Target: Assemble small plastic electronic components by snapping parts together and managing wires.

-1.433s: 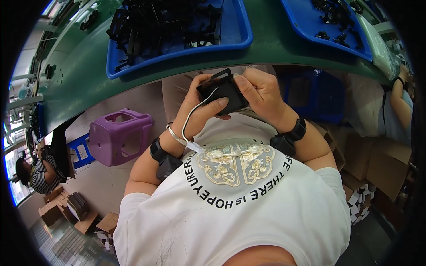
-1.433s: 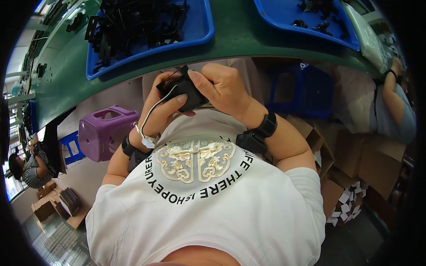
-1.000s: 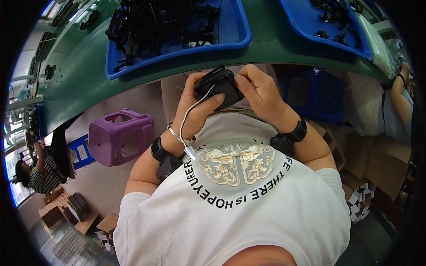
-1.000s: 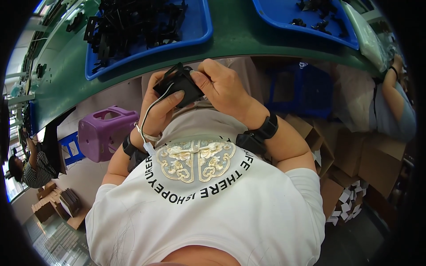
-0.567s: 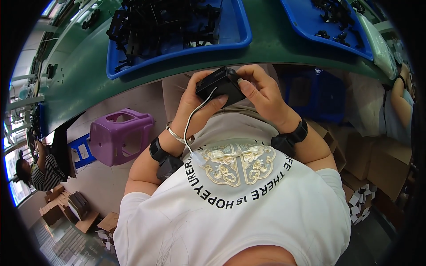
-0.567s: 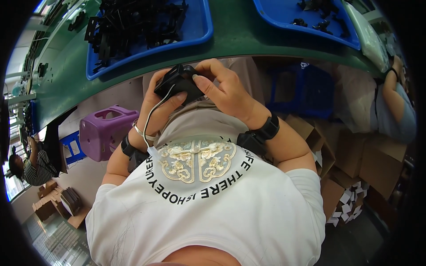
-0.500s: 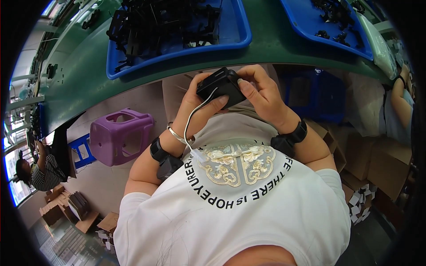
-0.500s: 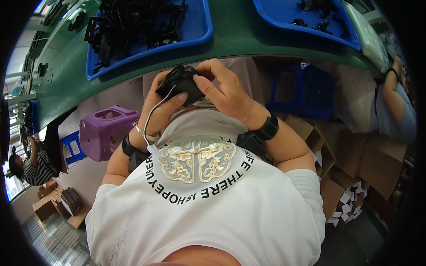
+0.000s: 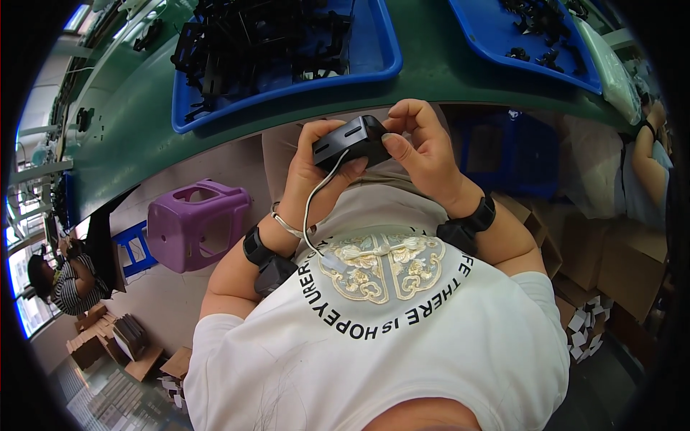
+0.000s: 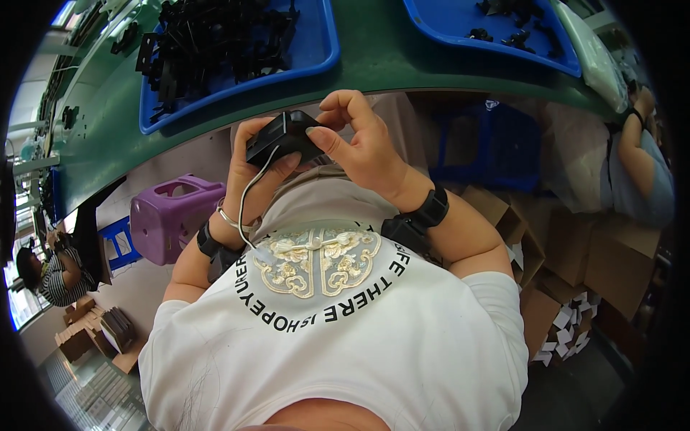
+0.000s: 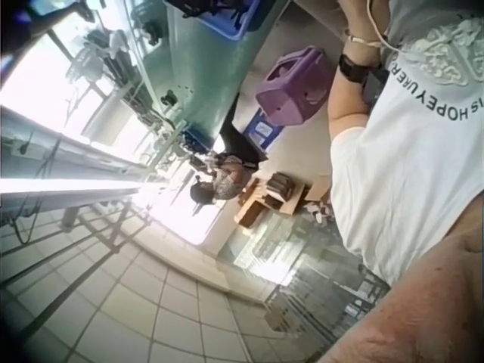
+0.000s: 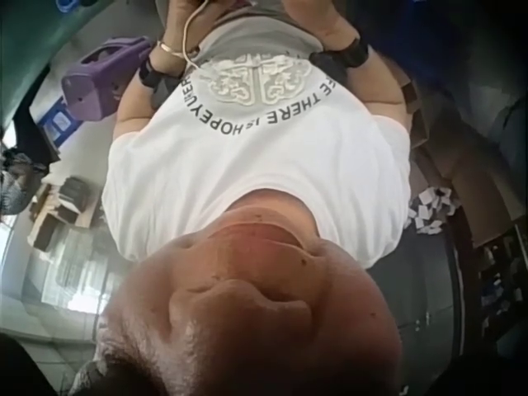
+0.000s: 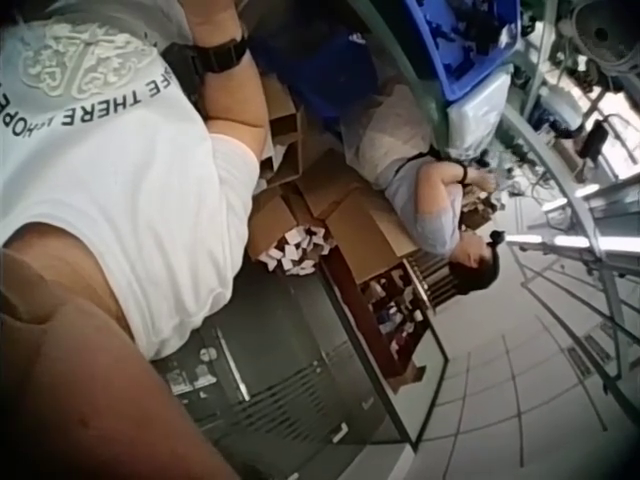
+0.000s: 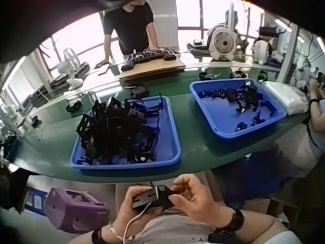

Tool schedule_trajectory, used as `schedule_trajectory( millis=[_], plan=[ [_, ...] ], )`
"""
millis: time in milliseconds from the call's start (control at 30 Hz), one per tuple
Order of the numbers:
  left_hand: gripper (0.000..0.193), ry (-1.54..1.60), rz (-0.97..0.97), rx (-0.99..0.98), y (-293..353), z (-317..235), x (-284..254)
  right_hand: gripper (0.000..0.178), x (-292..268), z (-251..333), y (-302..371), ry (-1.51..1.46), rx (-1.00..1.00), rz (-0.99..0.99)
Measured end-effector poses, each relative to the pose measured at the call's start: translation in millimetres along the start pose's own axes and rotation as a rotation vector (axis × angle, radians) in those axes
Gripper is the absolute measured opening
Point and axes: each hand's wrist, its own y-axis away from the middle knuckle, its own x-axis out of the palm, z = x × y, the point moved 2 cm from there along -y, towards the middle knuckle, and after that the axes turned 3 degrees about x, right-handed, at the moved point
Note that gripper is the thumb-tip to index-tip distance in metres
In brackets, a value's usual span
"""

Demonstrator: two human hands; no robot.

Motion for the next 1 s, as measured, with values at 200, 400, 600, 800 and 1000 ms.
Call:
schedule_trajectory(
  millis=[200,400,600,800,1000],
  plan=[
    [0.048,-0.359,0.120,0.136,-0.9,-2.5,2.9,0.020,-7.3,-7.1,-5.2,-0.007,0.260,0.054],
    [0.046,0.112,-0.036,-0.139,-2.6,0.7,3.3,0.025,-8.5,0.0,-4.7,0.009,0.053,0.095],
    [0.045,0.080,-0.063,-0.076,-0.8,6.1,4.2,0.029,-1.1,6.8,-1.3,0.294,-0.021,0.071],
    [0.043,-0.031,-0.010,-0.096,0.0,1.0,6.2,0.028,-1.9,0.5,-0.5,0.104,0.164,0.117],
    [0.043,0.156,-0.052,-0.140,1.2,4.3,3.4,0.028,-1.0,6.5,0.6,0.149,0.008,0.140]
  ],
)
